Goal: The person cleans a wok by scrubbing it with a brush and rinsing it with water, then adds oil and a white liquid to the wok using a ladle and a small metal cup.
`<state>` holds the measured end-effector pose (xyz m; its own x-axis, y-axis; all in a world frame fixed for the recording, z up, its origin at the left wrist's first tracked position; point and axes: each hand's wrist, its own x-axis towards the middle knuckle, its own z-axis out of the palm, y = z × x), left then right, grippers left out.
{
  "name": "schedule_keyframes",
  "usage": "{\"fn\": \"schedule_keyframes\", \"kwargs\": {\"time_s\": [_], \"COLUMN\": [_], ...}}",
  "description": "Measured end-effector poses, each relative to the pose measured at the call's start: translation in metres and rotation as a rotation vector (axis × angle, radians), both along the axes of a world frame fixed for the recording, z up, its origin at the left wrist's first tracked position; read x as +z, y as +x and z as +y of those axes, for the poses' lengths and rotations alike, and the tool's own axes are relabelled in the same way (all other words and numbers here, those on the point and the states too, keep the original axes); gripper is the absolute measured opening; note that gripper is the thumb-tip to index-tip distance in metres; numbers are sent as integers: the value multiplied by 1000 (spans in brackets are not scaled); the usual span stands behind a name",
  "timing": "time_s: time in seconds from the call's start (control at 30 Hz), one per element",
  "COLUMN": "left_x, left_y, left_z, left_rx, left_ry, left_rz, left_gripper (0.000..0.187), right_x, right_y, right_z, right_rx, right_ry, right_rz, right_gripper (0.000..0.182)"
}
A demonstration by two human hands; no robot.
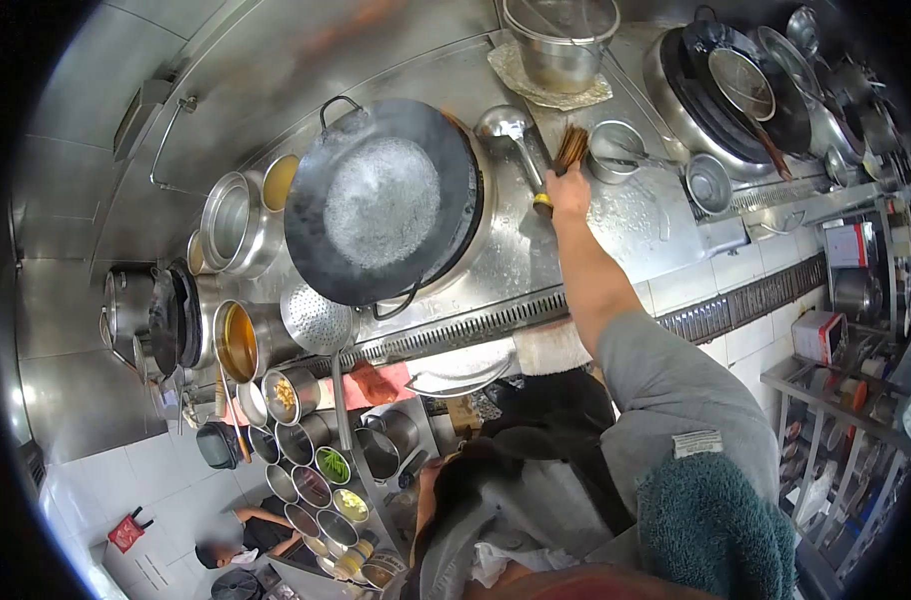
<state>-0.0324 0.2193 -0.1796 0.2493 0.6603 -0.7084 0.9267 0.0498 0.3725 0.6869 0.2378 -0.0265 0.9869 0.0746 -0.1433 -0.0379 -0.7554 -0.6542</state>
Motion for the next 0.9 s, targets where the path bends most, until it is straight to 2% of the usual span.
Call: {"fn": "schedule_keyframes", "kwargs": {"time_s": [0.1,0.2,0.3,0.33,0.43,0.53,0.6,0.67,0.77,0.83,0.9], "left_x": [1,0,-4,-5,-7,-14,-14,-19,-35,-38,-41], "left_y": [20,19,16,14,11,6,6,5,13,17,31], "left_z": [3,-4,-11,-14,-15,-14,-13,-9,-1,7,17], "left_rx": [32,30,5,-6,-28,-59,-103,-173,-301,-412,-440], "left_ry": [-5,-11,-12,-12,-4,17,33,59,132,197,207], "left_rz": [-11,-3,10,17,35,42,35,13,-56,-118,-166], "left_gripper": [18,18,18,18,18,18,18,18,18,18,18], "right_x": [0,5,18,20,8,0,10,28,30,16,17], "right_y": [38,52,48,48,54,64,55,37,8,-13,-42], "right_z": [28,29,10,9,13,22,7,-23,-59,-89,-120], "right_rx": [4,304,325,304,310,438,509,502,396,436,513], "right_ry": [-41,-165,-136,-214,-285,-315,-338,-212,-177,-262,-367], "right_rz": [114,59,10,5,4,-58,-67,-10,-104,-93,79], "right_gripper": [53,58,62,52,54,54,54,53,52,53,56]}}
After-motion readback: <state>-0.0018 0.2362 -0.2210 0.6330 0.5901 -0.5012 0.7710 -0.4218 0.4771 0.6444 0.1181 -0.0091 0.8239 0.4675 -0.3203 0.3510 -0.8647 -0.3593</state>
